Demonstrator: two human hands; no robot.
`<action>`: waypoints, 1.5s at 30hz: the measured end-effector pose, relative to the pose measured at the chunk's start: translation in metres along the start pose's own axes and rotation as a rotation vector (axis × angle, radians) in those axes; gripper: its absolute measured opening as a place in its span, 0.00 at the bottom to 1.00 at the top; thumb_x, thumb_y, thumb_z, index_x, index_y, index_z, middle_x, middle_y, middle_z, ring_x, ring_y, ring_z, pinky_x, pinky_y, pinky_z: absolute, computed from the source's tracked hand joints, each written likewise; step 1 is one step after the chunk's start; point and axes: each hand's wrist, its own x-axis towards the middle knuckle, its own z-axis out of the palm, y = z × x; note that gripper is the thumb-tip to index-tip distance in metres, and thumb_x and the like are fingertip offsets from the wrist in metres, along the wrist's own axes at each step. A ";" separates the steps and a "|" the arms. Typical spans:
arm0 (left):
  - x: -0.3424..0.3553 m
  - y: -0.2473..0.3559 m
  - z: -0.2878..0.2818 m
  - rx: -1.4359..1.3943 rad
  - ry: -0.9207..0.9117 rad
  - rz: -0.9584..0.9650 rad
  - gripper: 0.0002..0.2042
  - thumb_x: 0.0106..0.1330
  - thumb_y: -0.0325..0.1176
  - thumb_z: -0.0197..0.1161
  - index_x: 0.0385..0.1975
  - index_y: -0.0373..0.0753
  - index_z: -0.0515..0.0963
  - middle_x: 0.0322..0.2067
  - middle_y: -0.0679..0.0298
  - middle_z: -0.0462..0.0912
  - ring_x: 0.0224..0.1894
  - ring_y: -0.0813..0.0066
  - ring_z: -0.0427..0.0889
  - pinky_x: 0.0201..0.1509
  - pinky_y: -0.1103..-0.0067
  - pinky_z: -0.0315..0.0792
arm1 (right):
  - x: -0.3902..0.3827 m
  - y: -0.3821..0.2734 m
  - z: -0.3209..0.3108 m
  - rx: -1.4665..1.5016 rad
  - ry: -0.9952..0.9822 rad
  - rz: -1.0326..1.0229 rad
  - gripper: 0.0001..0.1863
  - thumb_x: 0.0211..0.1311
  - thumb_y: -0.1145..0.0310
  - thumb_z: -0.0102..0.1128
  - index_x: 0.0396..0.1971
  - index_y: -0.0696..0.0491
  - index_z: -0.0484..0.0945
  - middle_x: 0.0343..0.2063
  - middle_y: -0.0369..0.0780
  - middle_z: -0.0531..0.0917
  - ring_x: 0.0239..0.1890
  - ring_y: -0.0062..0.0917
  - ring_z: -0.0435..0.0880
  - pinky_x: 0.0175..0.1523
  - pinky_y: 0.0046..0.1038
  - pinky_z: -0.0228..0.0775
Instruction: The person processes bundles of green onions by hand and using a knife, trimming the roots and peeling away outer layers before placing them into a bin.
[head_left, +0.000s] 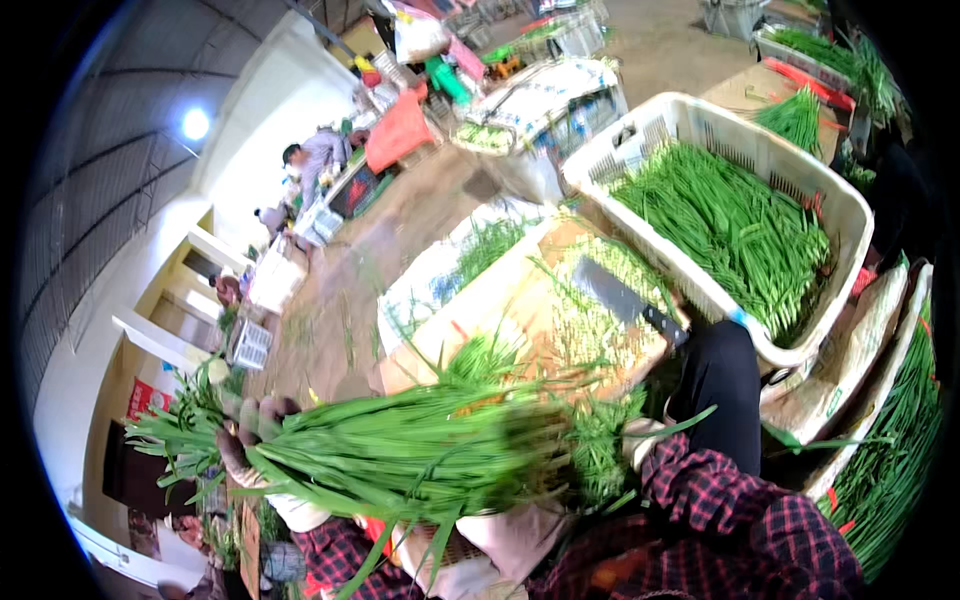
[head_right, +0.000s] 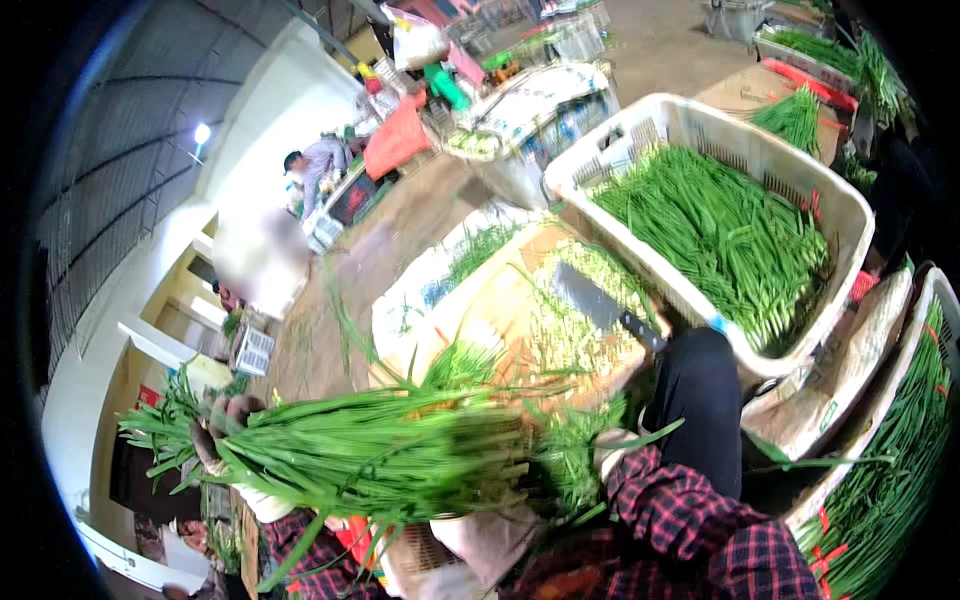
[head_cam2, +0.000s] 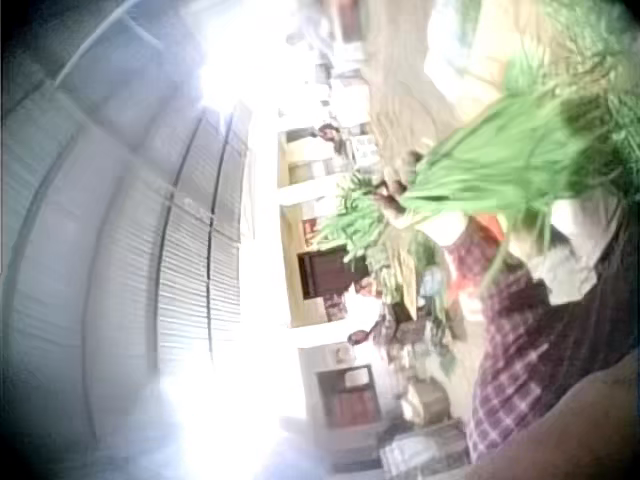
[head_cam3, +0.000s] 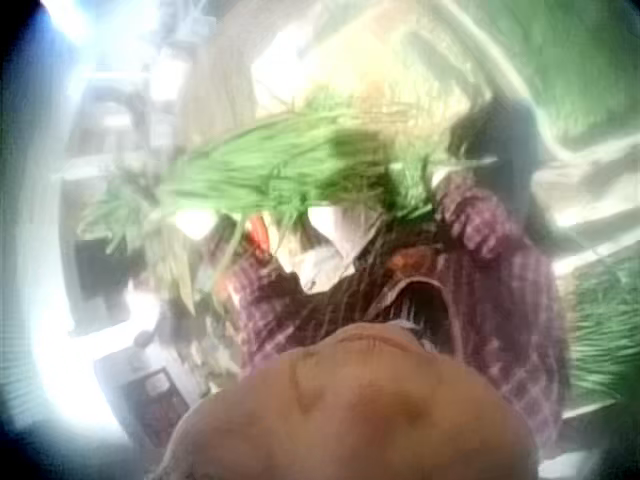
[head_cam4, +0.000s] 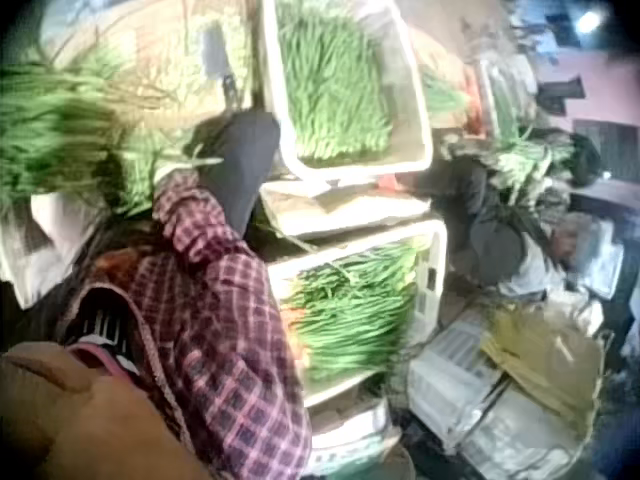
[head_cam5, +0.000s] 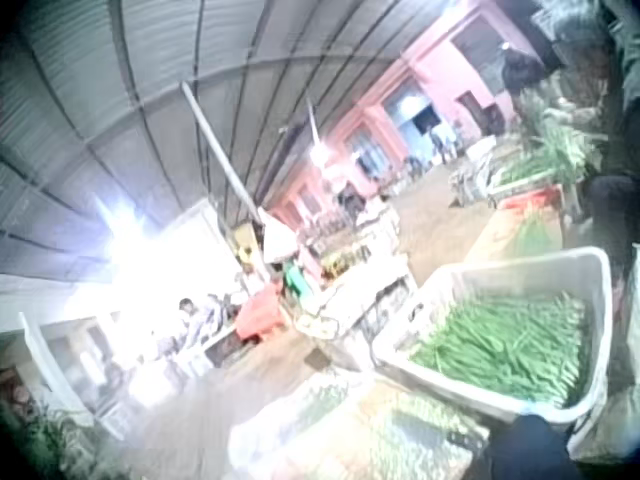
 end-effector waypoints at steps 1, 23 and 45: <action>0.002 0.011 -0.004 -0.001 -0.022 -0.012 0.08 0.62 0.37 0.54 0.33 0.43 0.65 0.18 0.75 0.59 0.22 0.82 0.57 0.37 0.78 0.59 | -0.010 -0.011 -0.024 -0.006 -0.112 -0.033 0.28 0.48 0.58 0.61 0.46 0.57 0.66 0.29 0.48 0.78 0.32 0.41 0.78 0.35 0.36 0.70; -0.007 -0.049 0.071 0.271 0.174 -0.243 0.16 0.61 0.44 0.56 0.42 0.41 0.70 0.29 0.69 0.72 0.32 0.76 0.71 0.42 0.72 0.68 | -0.060 -0.085 -0.167 0.516 0.836 -0.296 0.11 0.54 0.65 0.49 0.22 0.56 0.76 0.18 0.44 0.78 0.24 0.38 0.79 0.28 0.39 0.69; 0.004 -0.064 0.099 0.562 0.032 -0.143 0.18 0.60 0.47 0.59 0.42 0.41 0.72 0.32 0.68 0.76 0.33 0.74 0.75 0.41 0.77 0.73 | -0.099 -0.023 -0.182 0.615 0.225 -0.429 0.42 0.55 0.34 0.41 0.39 0.66 0.74 0.19 0.49 0.78 0.24 0.42 0.78 0.35 0.39 0.70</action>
